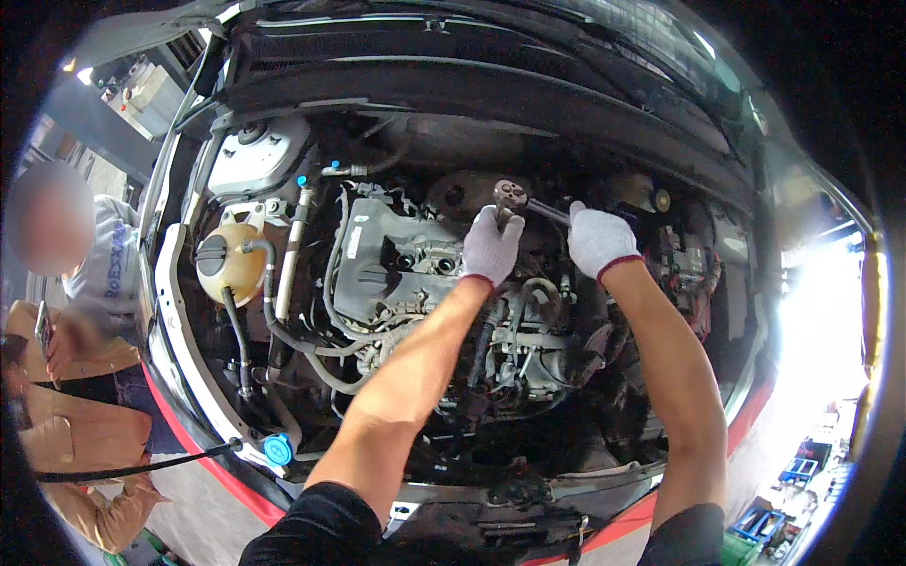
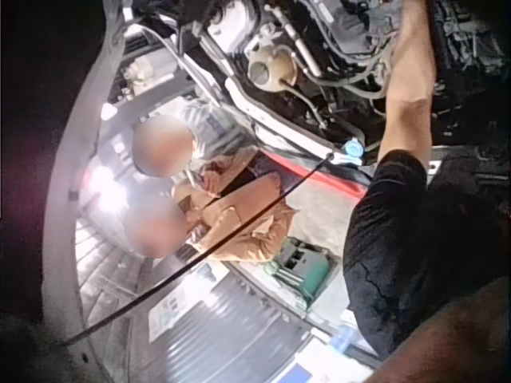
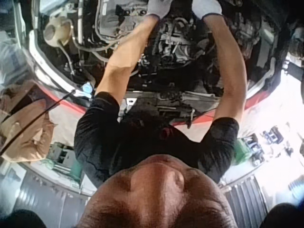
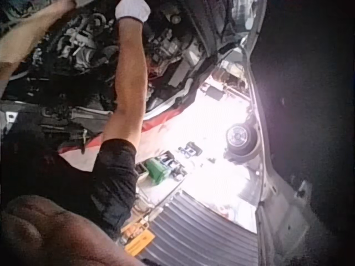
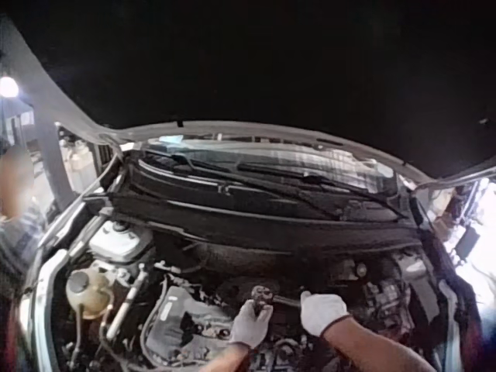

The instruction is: The person uses a ratchet wrench to loosen and remove bolts from the engine. They then remove a plastic engine cover and place it aside. The person continues to work on the engine components with their hands.

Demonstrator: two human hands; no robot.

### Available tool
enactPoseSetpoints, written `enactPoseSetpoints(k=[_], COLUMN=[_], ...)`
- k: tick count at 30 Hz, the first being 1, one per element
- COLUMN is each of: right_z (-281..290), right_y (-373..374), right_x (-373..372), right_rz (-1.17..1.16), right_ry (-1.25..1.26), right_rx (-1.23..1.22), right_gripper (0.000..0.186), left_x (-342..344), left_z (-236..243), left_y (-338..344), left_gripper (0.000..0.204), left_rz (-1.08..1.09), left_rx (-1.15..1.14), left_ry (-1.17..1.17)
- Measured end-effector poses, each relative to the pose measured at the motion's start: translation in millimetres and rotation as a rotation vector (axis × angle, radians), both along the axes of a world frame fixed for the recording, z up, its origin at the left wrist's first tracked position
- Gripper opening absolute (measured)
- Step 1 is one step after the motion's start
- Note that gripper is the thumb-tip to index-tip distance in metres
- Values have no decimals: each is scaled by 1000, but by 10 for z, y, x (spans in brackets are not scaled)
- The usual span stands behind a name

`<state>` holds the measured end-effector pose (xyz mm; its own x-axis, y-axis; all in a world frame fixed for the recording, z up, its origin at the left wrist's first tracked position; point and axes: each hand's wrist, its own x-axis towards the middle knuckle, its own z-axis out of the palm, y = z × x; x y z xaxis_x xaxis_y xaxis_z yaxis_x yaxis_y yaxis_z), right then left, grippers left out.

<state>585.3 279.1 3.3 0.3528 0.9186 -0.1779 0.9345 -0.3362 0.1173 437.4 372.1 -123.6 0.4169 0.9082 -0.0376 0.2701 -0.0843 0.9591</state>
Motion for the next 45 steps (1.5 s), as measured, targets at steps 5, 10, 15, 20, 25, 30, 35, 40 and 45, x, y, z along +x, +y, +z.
enactPoseSetpoints(k=[5, 10, 15, 20, 25, 30, 35, 40, 45], right_z=[281, 447, 42, 178, 309, 207, 578, 94, 217], right_y=[-153, 105, -7, -147, -8, -40, 85, 32, 70], right_x=[-666, -454, 320, -511, -313, 138, -805, 133, -360], right_rz=[-1, 18, 59, 141, 0, 51, -211, 142, -70], right_ry=[327, 139, -320, 227, 24, -161, 671, -177, 91], right_rx=[-112, -236, -26, -214, -177, -214, -375, -8, -134], right_gripper=[36, 28, 25, 29, 27, 27, 34, 22, 22], left_x=[204, -3, 213, 389, 165, 273, 453, 158, 171], left_z=[84, -274, 119, 173, 108, 380, 268, 199, 197], left_y=[18, 449, 249, 142, 399, 242, 160, 468, 347], left_gripper=[27, 37, 41, 47, 31, 30, 24, 25, 30], left_rz=[283, -265, -452, 115, -287, -440, 118, -688, -167], left_rx=[-254, -228, -344, 78, 481, -157, 74, -61, -139], left_ry=[-85, -248, -18, 85, 189, 19, 220, -109, 71])
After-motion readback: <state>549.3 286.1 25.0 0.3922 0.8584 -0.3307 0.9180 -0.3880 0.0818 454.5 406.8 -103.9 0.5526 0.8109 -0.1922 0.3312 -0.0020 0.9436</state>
